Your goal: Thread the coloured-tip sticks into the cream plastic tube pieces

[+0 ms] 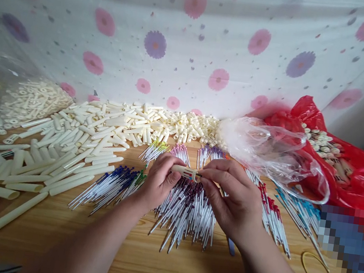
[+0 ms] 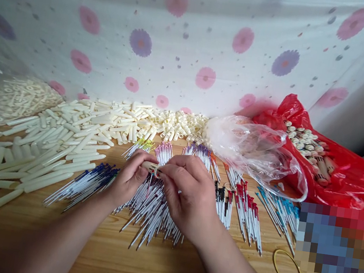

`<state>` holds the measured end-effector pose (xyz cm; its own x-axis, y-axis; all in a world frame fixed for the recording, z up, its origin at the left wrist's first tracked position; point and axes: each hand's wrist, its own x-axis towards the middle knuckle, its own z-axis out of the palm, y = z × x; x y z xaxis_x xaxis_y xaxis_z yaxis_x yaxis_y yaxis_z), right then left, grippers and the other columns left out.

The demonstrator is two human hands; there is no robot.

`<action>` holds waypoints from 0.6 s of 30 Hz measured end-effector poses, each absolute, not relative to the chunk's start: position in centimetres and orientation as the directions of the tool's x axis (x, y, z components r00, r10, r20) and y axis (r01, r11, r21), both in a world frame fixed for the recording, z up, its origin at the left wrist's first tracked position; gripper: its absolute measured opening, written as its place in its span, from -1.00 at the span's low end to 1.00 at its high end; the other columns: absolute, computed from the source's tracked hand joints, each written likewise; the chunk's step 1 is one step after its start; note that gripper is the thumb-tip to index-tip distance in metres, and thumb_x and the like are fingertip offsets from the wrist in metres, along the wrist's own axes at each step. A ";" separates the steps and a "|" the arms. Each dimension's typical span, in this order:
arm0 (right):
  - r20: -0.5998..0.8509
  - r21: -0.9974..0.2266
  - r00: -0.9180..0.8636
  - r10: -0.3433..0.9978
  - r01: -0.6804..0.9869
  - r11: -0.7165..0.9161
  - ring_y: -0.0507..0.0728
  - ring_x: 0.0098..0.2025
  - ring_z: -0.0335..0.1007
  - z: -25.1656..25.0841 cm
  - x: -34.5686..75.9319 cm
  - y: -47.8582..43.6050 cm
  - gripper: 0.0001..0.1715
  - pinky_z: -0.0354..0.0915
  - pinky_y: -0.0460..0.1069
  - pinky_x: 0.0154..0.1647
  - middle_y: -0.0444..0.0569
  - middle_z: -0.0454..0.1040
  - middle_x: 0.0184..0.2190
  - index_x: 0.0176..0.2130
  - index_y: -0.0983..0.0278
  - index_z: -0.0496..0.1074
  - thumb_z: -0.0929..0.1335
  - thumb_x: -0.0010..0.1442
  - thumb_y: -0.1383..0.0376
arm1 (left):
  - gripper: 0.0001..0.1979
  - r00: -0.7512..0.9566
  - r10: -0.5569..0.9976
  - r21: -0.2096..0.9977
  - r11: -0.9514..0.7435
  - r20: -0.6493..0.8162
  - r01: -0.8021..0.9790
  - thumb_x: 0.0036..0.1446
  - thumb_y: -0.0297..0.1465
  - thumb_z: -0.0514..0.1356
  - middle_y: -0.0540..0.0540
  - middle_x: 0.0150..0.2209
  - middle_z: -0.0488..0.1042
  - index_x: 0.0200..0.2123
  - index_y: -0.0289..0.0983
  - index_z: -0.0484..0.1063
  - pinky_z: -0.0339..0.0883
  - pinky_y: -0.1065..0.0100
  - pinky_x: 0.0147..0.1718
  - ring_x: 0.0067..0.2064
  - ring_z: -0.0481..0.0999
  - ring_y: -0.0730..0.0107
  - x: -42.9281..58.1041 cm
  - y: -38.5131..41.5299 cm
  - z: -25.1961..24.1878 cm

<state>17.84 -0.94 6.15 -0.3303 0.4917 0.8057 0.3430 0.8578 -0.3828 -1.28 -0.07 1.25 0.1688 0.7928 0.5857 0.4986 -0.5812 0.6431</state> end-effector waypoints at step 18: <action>0.687 -0.680 -0.153 0.710 0.211 0.703 0.04 -0.29 0.31 5.0 16.8 -0.6 -0.93 0.26 -0.01 -0.28 -0.08 0.34 -0.37 -0.41 0.26 0.42 0.35 0.13 0.36 | -0.54 0.048 0.635 0.400 -0.541 0.771 0.739 0.17 -0.01 -0.08 -0.11 -0.32 0.31 -0.29 -0.24 0.40 0.24 0.23 -0.24 -0.22 0.32 0.24 -1.0 -0.8 1.8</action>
<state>16.83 -0.62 5.01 -0.1526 0.7102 0.6872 0.2108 0.7027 -0.6795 -0.98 -0.79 1.81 0.0482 0.6354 0.7707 0.7395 -0.5414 0.4001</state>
